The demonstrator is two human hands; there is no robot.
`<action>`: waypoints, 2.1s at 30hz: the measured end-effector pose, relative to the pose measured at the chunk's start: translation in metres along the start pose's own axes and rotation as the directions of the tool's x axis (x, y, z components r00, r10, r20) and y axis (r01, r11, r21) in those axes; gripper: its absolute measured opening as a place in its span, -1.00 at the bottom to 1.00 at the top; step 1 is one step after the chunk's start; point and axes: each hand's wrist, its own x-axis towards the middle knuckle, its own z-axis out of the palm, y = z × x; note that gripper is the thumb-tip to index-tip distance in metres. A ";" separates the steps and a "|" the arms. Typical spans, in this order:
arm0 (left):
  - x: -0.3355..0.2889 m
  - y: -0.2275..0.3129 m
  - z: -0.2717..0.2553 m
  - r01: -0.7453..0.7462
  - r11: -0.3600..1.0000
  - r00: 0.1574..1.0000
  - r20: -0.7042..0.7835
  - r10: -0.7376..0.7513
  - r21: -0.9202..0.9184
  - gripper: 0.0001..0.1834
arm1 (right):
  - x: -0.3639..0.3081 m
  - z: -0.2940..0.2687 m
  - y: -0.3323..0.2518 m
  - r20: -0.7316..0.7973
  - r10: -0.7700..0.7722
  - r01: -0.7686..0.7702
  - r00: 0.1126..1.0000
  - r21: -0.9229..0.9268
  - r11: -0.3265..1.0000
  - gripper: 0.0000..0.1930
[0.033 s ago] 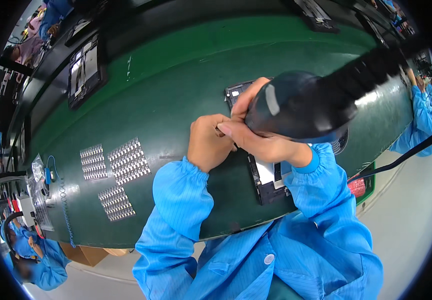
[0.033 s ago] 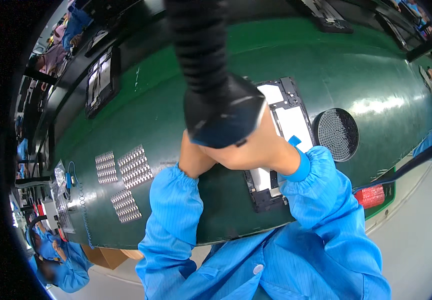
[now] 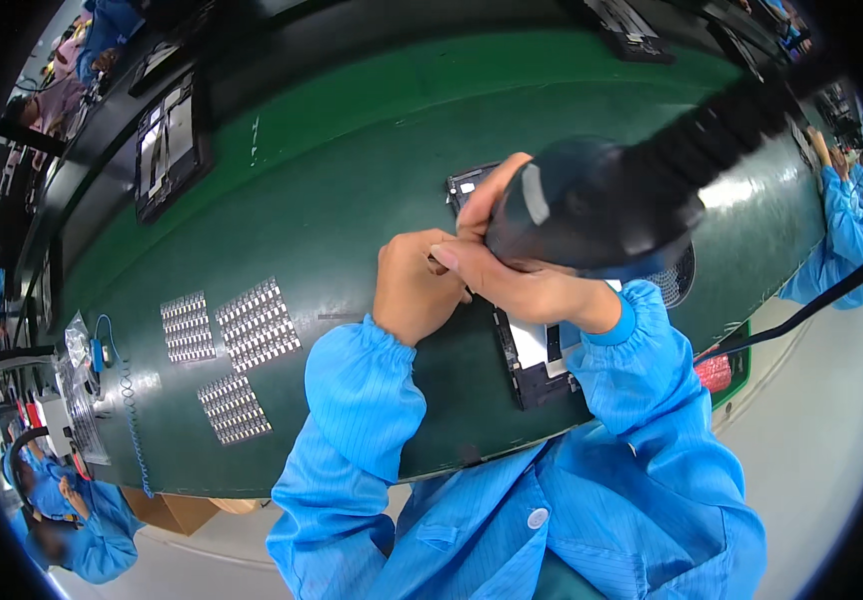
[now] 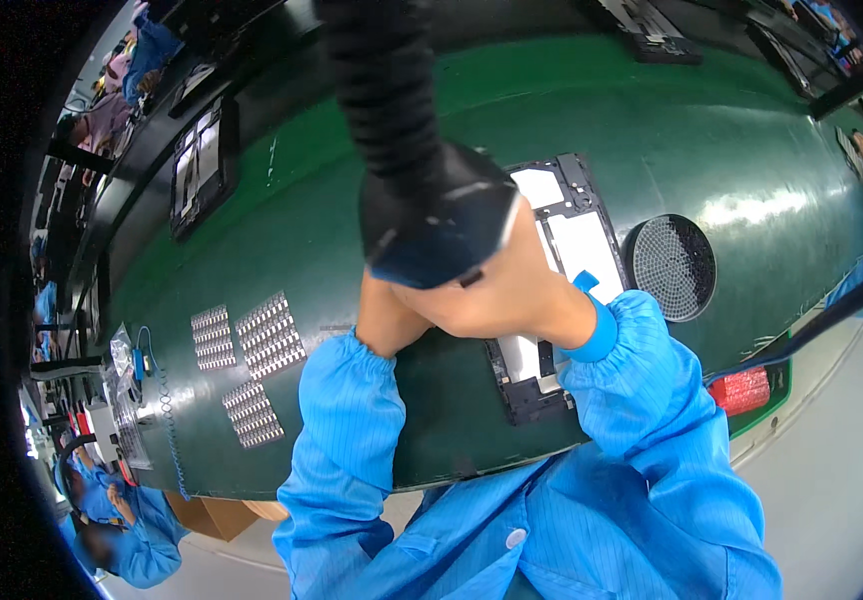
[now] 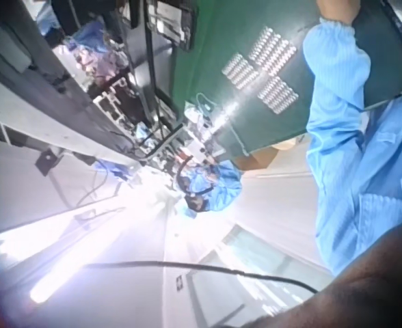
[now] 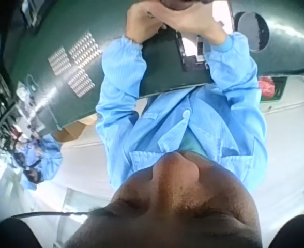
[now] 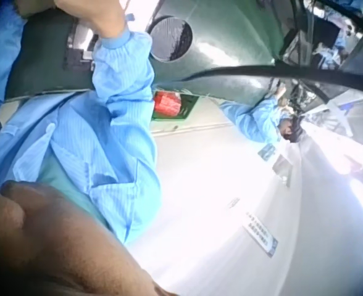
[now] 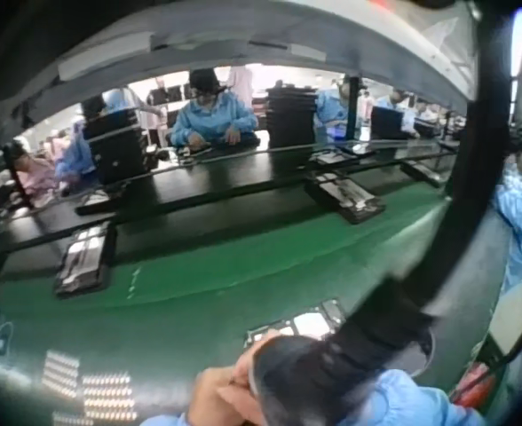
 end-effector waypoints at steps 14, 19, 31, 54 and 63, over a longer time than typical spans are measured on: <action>0.003 0.024 0.004 0.466 0.884 0.878 0.131 -0.460 -0.025 -0.75 | -0.043 -0.164 -0.013 -0.440 0.058 0.053 0.896 0.236 0.970 -0.72; -0.002 0.032 0.002 0.489 0.852 0.867 0.209 -0.452 -0.188 -0.77 | -0.067 -0.173 -0.001 -0.531 0.144 -0.003 0.835 0.257 0.966 -0.72; -0.009 0.033 0.026 0.344 0.906 0.939 -0.074 -0.336 0.248 -0.74 | -0.060 -0.158 0.002 -0.422 0.341 -0.257 0.840 0.243 0.935 -0.69; -0.025 0.143 0.022 0.172 0.390 0.425 0.425 0.799 -0.905 -0.88 | -0.040 -0.137 -0.019 -0.388 0.093 -0.035 0.917 0.155 0.987 -0.65; -0.069 0.075 0.002 -0.273 0.907 0.959 0.164 0.231 0.320 -0.88 | 0.002 -0.043 -0.008 -0.112 0.117 -0.079 0.987 0.299 0.951 -0.69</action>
